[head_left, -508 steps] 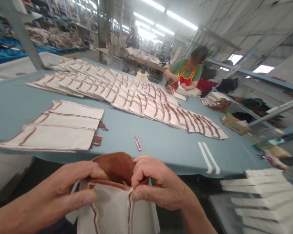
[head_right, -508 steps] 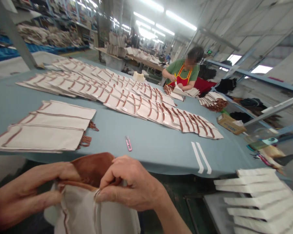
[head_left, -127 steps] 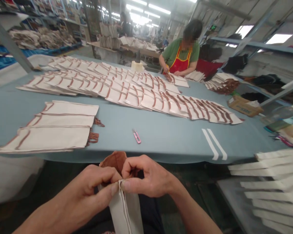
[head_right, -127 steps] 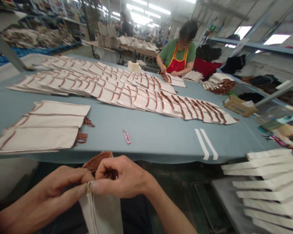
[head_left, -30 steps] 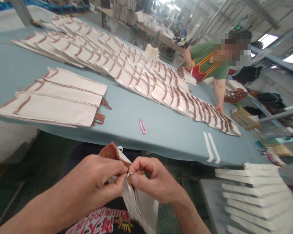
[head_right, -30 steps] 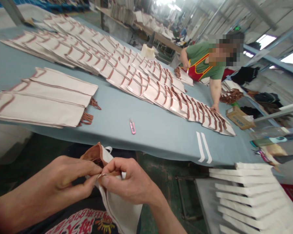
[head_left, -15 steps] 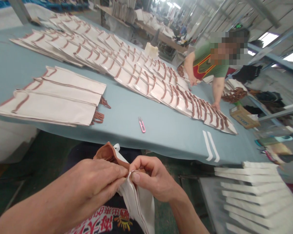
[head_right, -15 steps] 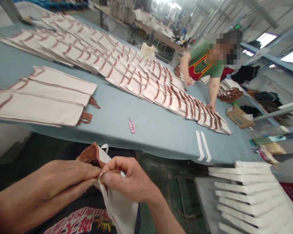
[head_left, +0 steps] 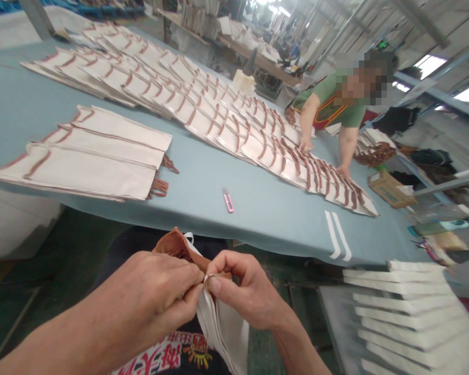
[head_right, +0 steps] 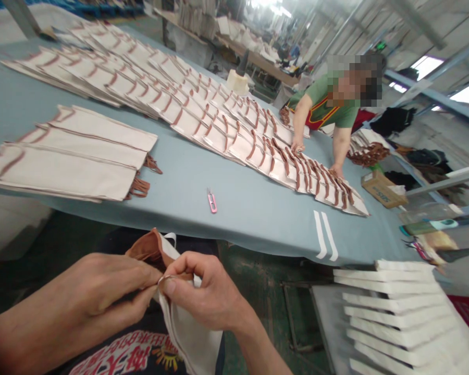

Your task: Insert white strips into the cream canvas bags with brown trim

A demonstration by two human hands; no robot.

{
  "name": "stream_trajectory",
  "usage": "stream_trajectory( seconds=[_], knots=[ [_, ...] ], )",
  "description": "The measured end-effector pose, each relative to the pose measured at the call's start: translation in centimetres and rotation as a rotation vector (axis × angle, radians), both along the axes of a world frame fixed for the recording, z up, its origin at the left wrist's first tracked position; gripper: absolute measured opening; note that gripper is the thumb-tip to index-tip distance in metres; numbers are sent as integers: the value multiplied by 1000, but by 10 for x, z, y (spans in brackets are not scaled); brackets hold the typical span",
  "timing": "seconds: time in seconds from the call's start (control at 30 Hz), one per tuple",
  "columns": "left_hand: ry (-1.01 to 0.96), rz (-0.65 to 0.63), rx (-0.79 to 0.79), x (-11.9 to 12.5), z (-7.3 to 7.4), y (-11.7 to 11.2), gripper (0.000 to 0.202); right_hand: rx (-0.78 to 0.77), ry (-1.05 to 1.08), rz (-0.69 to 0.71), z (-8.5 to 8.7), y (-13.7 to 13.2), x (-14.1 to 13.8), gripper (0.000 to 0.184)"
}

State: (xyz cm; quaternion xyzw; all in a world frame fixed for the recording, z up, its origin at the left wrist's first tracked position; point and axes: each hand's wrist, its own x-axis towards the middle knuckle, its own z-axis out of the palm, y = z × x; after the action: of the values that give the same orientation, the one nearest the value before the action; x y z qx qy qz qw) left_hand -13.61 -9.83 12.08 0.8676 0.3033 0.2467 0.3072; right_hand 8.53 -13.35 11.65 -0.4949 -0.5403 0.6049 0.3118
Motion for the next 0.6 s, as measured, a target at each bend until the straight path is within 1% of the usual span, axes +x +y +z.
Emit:
stream_trajectory(
  seconds=[0.07, 0.13, 0.23, 0.33, 0.4, 0.47, 0.6],
  knots=[
    [44, -9, 63, 1, -1, 0, 37, 31, -12, 2, 0, -1, -1, 24],
    [58, -10, 82, 2, -3, -1, 38, 47, -25, 10, 1, -1, -1, 21],
    [39, 21, 114, 2, -6, -4, 39, 62, -28, 14, 1, -2, -2, 21],
    [71, 76, 213, 5, -8, -6, 38, 105, -62, -12, -1, -2, -6, 20],
    [106, 114, 284, 7, -10, -6, 36, 158, -131, -50, -4, -3, -9, 16],
    [101, 149, 349, 10, -14, -5, 36, 221, -216, -83, -6, -5, -11, 13],
    [46, 155, 398, 14, -22, -2, 39, 369, -350, -126, -8, -10, -14, 13]
  ],
)
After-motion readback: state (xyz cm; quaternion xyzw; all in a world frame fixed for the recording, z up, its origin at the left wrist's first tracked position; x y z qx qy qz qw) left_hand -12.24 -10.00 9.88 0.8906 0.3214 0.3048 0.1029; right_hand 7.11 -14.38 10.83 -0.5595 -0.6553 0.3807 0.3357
